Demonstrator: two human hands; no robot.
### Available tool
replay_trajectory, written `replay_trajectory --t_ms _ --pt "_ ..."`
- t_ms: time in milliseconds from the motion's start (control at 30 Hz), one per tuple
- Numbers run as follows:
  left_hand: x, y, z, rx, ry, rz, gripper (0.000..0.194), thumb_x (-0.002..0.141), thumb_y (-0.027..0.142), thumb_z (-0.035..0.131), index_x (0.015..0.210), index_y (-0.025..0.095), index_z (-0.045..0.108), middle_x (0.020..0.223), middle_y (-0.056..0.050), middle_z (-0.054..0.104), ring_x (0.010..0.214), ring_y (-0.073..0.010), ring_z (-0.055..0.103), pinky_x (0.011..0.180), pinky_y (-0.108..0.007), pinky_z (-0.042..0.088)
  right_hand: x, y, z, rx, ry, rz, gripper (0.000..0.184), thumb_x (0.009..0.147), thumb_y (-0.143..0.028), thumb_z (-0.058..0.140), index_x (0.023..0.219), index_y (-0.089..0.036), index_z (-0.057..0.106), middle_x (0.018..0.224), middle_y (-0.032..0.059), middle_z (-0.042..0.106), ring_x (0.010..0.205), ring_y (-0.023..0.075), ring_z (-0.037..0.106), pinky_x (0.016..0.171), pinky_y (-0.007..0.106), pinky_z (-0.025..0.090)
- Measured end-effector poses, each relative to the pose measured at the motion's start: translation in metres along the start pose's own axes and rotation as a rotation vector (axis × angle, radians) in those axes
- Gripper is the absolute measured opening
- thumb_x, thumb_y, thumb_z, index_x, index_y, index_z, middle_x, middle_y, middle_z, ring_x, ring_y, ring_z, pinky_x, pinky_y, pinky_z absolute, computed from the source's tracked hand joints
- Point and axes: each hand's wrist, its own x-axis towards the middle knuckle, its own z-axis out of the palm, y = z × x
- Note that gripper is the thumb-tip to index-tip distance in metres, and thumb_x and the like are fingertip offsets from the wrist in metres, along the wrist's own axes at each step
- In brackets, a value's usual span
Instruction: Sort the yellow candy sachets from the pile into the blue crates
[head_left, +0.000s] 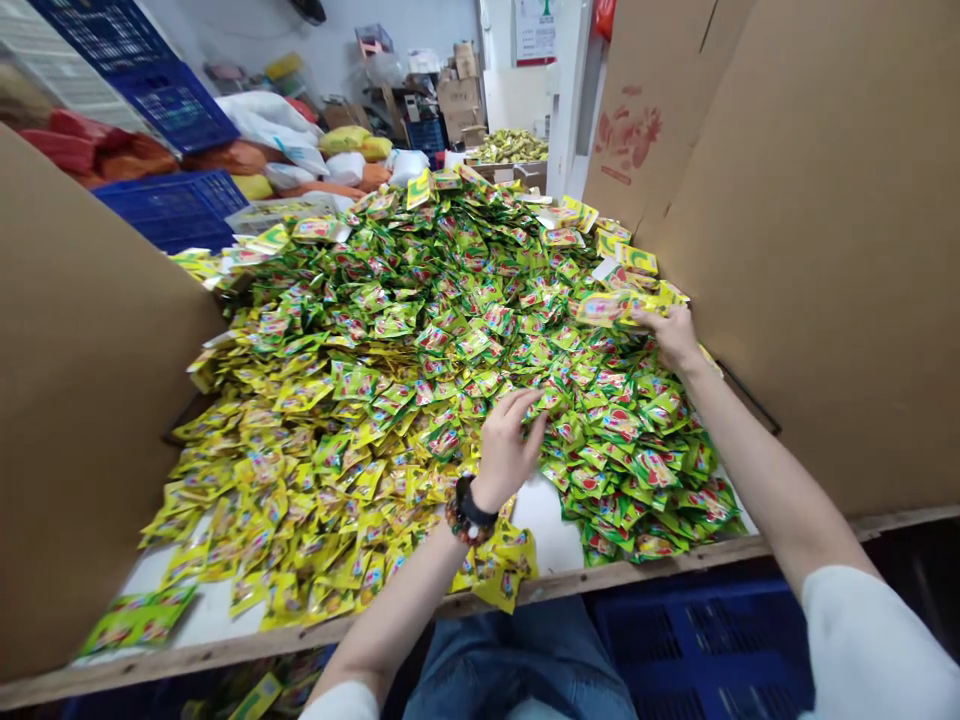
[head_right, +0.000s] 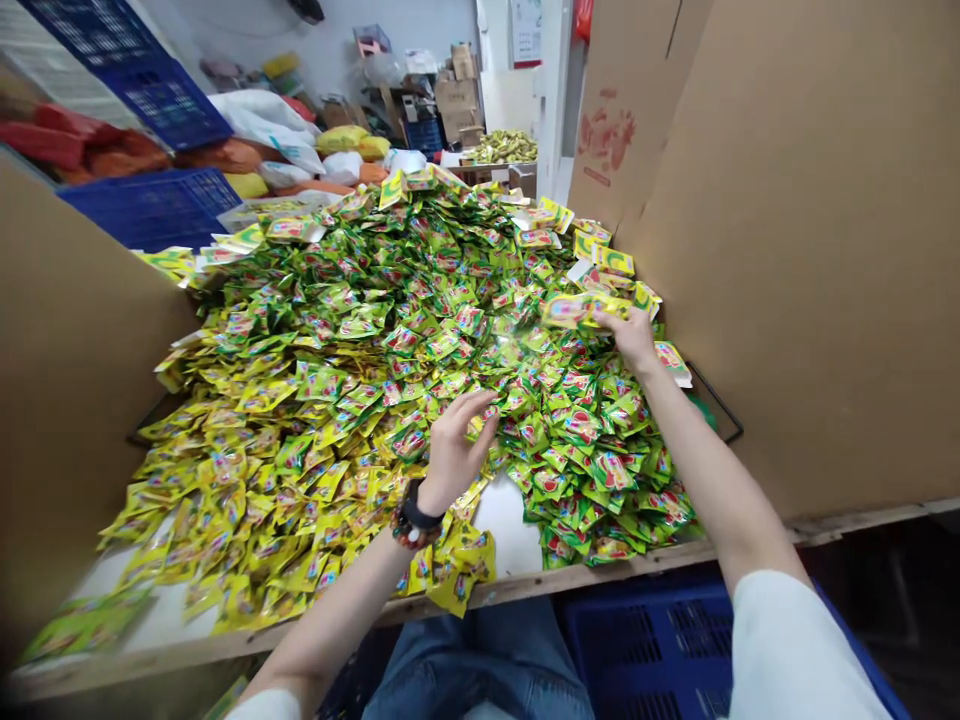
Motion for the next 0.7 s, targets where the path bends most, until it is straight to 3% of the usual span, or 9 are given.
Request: replay_trajectory --t_ms 67,133,167,233,300,433,600,700 --pt "0.022 0.004 0.004 0.189 0.031 0.136 0.048 0.089 0.028 0.059 0.136 0.019 0.049 0.139 -0.014 0.053 0.134 -0.0263 0.046 0.11 -0.047 0.04 -0.029 -0.012 0.016 0.0 -0.19 0.024 0.03 0.057 -0.033 0.084 0.077 -0.014 0.071 0.076 0.0033 0.073 0.072 0.0177 0.068 0.07 0.031 0.057" --pt "0.038 0.004 0.007 0.368 -0.032 0.193 0.071 0.082 0.03 0.069 0.145 0.019 0.038 0.148 -0.016 0.043 0.142 -0.0327 0.033 0.116 -0.055 0.029 -0.06 -0.024 0.03 -0.011 -0.421 0.077 0.033 0.058 -0.039 0.084 0.079 -0.015 0.072 0.077 0.0032 0.074 0.075 0.019 0.069 0.073 0.032 0.057" --pt "0.041 0.002 0.008 0.438 -0.093 0.197 0.077 0.077 0.03 0.073 0.144 0.019 0.038 0.145 -0.017 0.046 0.14 -0.035 0.036 0.116 -0.057 0.028 -0.075 -0.028 0.035 -0.008 -0.524 0.102 0.035 0.059 -0.041 0.083 0.081 -0.016 0.073 0.078 0.0028 0.074 0.076 0.0192 0.069 0.074 0.033 0.056" --pt "0.039 -0.005 0.008 0.518 -0.224 0.16 0.073 0.073 0.031 0.077 0.137 0.018 0.045 0.127 -0.015 0.06 0.122 -0.0342 0.055 0.108 -0.055 0.038 -0.099 -0.033 0.043 0.01 -0.676 0.151 0.038 0.062 -0.045 0.081 0.087 -0.017 0.072 0.084 0.0028 0.075 0.08 0.0195 0.069 0.077 0.033 0.055" --pt "0.026 -0.015 0.005 0.537 -0.275 0.081 0.065 0.072 0.032 0.076 0.129 0.016 0.051 0.111 -0.012 0.066 0.101 -0.0291 0.064 0.093 -0.046 0.05 -0.118 -0.033 0.047 0.019 -0.664 0.139 0.04 0.067 -0.048 0.078 0.093 -0.019 0.071 0.092 0.0029 0.074 0.087 0.0195 0.068 0.081 0.033 0.054" --pt "-0.01 -0.026 -0.005 0.49 -0.118 -0.027 0.056 0.075 0.035 0.073 0.124 0.018 0.052 0.109 -0.01 0.067 0.093 -0.0248 0.066 0.077 -0.035 0.054 -0.147 -0.029 0.05 0.014 -0.506 0.065 0.036 0.075 -0.049 0.072 0.097 -0.021 0.066 0.089 0.0015 0.07 0.085 0.018 0.064 0.08 0.031 0.051" --pt "-0.038 -0.012 -0.02 0.466 -0.063 -0.02 0.053 0.074 0.035 0.075 0.12 0.02 0.054 0.103 -0.007 0.068 0.089 -0.023 0.066 0.075 -0.032 0.052 -0.172 -0.036 0.052 -0.089 -0.535 -0.055 0.025 0.079 -0.04 0.07 0.092 -0.02 0.066 0.085 0.0012 0.065 0.079 0.0166 0.059 0.073 0.028 0.048" --pt "-0.054 -0.002 -0.022 0.511 -0.065 0.02 0.05 0.072 0.031 0.075 0.117 0.019 0.057 0.096 -0.006 0.068 0.085 -0.0227 0.066 0.073 -0.031 0.051 -0.179 -0.041 0.052 -0.194 -0.635 -0.092 0.021 0.075 -0.037 0.073 0.083 -0.018 0.069 0.083 0.002 0.064 0.079 0.0169 0.058 0.072 0.028 0.046"
